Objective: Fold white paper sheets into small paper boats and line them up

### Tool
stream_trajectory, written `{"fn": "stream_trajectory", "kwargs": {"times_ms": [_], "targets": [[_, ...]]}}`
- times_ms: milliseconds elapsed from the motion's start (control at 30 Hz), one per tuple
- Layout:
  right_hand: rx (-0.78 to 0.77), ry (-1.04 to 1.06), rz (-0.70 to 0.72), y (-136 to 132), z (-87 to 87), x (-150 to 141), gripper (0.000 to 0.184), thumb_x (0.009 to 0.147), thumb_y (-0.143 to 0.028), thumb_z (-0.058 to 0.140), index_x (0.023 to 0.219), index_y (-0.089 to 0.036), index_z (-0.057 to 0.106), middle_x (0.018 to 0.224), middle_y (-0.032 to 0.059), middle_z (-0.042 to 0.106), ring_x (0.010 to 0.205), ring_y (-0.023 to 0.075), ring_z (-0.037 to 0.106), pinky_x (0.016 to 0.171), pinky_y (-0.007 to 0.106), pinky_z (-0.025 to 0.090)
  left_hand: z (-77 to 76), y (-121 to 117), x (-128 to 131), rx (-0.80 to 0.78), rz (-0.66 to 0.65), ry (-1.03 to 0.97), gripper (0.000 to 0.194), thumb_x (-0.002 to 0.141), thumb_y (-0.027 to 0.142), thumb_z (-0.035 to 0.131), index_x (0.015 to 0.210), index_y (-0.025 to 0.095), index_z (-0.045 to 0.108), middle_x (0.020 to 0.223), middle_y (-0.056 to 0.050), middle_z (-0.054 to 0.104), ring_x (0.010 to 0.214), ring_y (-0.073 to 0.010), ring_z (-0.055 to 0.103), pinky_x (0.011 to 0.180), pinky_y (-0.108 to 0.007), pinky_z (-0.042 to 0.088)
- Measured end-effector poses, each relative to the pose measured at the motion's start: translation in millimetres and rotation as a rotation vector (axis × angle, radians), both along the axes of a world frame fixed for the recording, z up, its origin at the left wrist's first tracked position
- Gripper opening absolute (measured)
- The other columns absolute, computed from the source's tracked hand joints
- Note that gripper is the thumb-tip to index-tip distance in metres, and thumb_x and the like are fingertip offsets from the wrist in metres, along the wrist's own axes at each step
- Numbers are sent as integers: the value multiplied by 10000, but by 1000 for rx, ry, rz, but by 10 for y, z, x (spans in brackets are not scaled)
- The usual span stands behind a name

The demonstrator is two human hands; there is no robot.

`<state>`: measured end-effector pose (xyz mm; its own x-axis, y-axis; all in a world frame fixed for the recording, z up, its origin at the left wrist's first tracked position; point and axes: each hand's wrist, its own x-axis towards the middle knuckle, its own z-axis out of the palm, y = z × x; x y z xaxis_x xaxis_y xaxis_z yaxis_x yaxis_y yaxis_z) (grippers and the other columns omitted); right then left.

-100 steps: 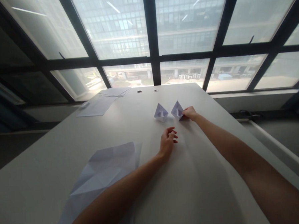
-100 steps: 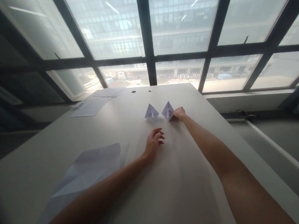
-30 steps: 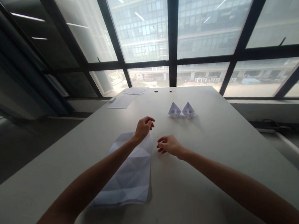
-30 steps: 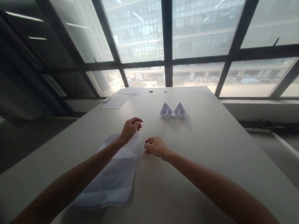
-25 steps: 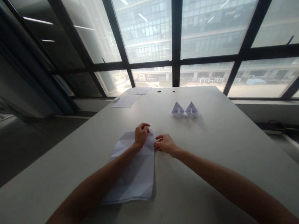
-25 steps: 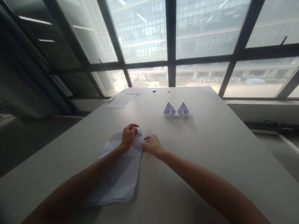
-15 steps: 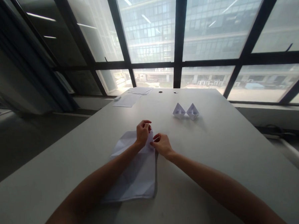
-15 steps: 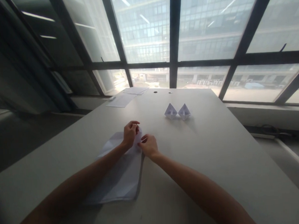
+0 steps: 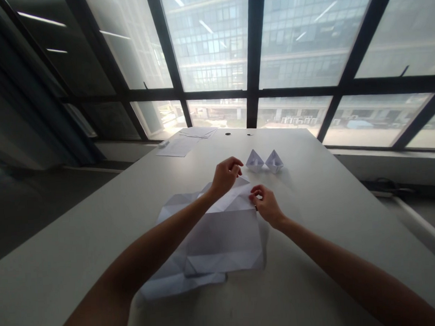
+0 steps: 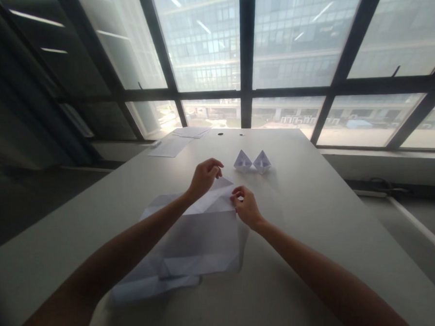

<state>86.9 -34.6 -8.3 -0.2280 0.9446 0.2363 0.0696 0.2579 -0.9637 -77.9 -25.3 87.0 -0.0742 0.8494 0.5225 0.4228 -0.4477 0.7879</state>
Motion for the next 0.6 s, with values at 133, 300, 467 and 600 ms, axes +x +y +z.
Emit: {"fn": "stream_trajectory", "kwargs": {"times_ms": [133, 300, 467, 600], "targets": [[-77, -64, -109, 24, -41, 699, 248, 754, -381, 625, 919, -201, 578, 815, 19, 621, 585, 137, 535, 471, 237, 429, -312, 44, 543, 9, -86, 265, 187, 814, 123, 529, 862, 195, 696, 773, -35, 694, 713, -177, 632, 715, -285, 488], [-46, -201, -269, 129, -107, 1471, 204, 750, -324, 636, 901, -193, 595, 797, 27, 643, 648, 161, 589, 545, 254, 467, -818, -107, 1026, -30, -218, 578, 302, 902, 192, 511, 1164, 220, 658, 1197, -111, 656, 1136, -270, 601, 1032, -436, 422], [17, -426, -325, 225, -169, 1793, 100, 773, -208, 622, 869, -190, 602, 780, 31, 653, 720, 182, 633, 654, 279, 498, -1126, -221, 1163, -153, -258, 749, 499, 950, 375, 509, 1428, 240, 468, 1556, -136, 386, 1472, -356, 264, 1175, -605, 149], [263, -743, -412, 108, -116, 1684, 242, 828, -180, 592, 1068, -183, 628, 1027, 115, 667, 898, 247, 637, 819, 371, 507, -1130, -259, 1140, -205, -298, 829, 564, 959, 477, 481, 1458, 218, 442, 1596, -165, 304, 1491, -406, 187, 1166, -632, 123]]}}
